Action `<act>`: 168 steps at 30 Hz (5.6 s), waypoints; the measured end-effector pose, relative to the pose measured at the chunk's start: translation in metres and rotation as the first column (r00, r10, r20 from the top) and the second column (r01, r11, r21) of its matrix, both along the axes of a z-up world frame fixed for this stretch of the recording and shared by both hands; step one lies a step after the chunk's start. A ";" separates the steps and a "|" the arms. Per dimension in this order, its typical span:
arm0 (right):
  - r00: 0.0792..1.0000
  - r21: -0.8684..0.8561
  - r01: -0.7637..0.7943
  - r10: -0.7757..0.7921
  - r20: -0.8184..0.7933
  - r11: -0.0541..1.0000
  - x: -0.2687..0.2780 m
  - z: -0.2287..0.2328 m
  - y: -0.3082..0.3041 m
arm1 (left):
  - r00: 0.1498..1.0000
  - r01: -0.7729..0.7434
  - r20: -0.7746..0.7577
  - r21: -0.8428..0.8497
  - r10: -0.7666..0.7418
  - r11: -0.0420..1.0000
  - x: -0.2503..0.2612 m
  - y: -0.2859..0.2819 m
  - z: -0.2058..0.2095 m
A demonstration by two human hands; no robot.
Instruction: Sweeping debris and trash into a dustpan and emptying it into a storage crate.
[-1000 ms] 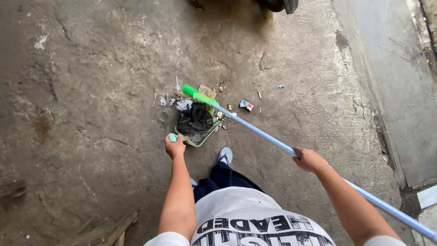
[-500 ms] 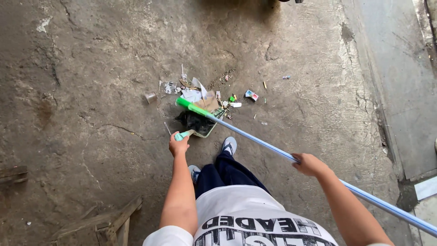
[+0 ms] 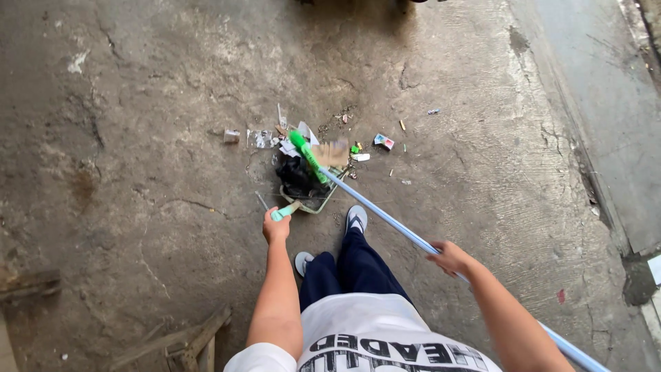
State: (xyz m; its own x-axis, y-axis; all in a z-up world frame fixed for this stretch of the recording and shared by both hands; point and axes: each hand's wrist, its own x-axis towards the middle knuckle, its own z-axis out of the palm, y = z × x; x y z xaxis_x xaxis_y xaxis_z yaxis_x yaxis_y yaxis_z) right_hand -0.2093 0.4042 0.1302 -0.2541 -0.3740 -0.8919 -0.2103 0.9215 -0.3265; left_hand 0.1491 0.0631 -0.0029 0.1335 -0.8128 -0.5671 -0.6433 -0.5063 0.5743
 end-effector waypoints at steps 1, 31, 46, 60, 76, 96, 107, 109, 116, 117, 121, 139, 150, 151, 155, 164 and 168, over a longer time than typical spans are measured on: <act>1.000 -0.004 0.010 -0.010 -0.007 1.000 -0.002 0.015 0.011 | 1.000 0.010 -0.007 -0.004 -0.010 1.000 -0.001 0.001 0.003; 0.977 -0.074 -0.049 0.032 -0.213 0.996 -0.192 0.007 0.023 | 0.804 -0.569 -0.176 0.054 0.568 0.821 -0.057 0.126 0.115; 0.803 -0.132 -0.366 0.241 -0.545 0.921 -0.250 -0.057 0.063 | 0.823 -0.434 -0.444 -0.088 0.354 0.897 -0.027 0.121 0.217; 0.647 0.162 -0.482 0.475 -0.596 0.861 -0.243 0.010 0.010 | 0.910 -0.375 -0.297 -0.287 0.290 0.882 -0.070 0.111 0.266; 0.683 0.064 -0.505 0.444 -0.580 0.861 -0.252 0.048 0.068 | 0.817 -0.560 -0.301 -0.212 0.492 0.801 -0.138 0.061 0.229; 0.700 0.031 -0.241 0.196 -0.687 0.970 -0.204 0.068 0.004 | 0.796 -0.511 -0.464 -0.168 0.390 0.843 -0.095 0.052 0.261; 0.827 -0.198 -0.248 0.102 -0.552 0.948 -0.242 -0.079 -0.005 | 0.766 -0.568 -0.519 -0.273 0.378 0.776 -0.075 0.098 0.282; 0.918 -0.222 -0.124 0.028 -0.395 0.967 -0.236 -0.095 -0.020 | 0.770 -0.574 -0.506 -0.283 0.389 0.769 -0.070 0.114 0.283; 0.996 -0.180 0.010 -0.026 -0.084 0.984 -0.189 -0.100 -0.055 | 0.781 -0.605 -0.410 -0.306 0.472 0.736 -0.047 0.167 0.273; 0.996 -0.173 0.001 -0.016 -0.088 0.985 -0.182 -0.098 -0.056 | 0.792 -0.600 -0.374 -0.323 0.483 0.732 -0.043 0.175 0.267; 0.997 0.009 0.071 -0.071 0.034 0.997 -0.158 -0.117 -0.048 | 0.839 -0.543 -0.223 -0.304 0.496 0.783 -0.026 0.198 0.259; 0.987 0.083 -0.148 0.153 -0.054 0.986 -0.037 -0.191 -0.012 | 0.709 -0.686 -0.024 -0.257 0.705 0.681 0.022 0.268 0.072; 0.999 0.174 -0.041 0.043 -0.004 0.984 -0.022 -0.265 -0.040 | 0.757 -0.630 0.007 -0.258 0.654 0.732 0.036 0.269 0.049; 0.999 0.177 -0.045 0.046 -0.004 0.983 -0.029 -0.290 -0.036 | 0.754 -0.633 0.009 -0.257 0.656 0.731 0.036 0.268 0.051; 0.996 0.040 -0.089 0.090 -0.021 0.995 -0.042 -0.325 -0.038 | 0.747 -0.626 0.052 -0.280 0.662 0.728 0.045 0.265 0.039; 0.970 -0.049 -0.236 0.233 -0.069 0.970 -0.046 -0.324 -0.040 | 0.854 -0.520 -0.302 -0.509 0.423 0.686 0.001 0.256 -0.048; 0.969 -0.101 -0.245 0.240 -0.053 0.964 -0.054 -0.312 -0.040 | 0.837 -0.547 -0.296 -0.474 0.460 0.690 -0.021 0.245 -0.009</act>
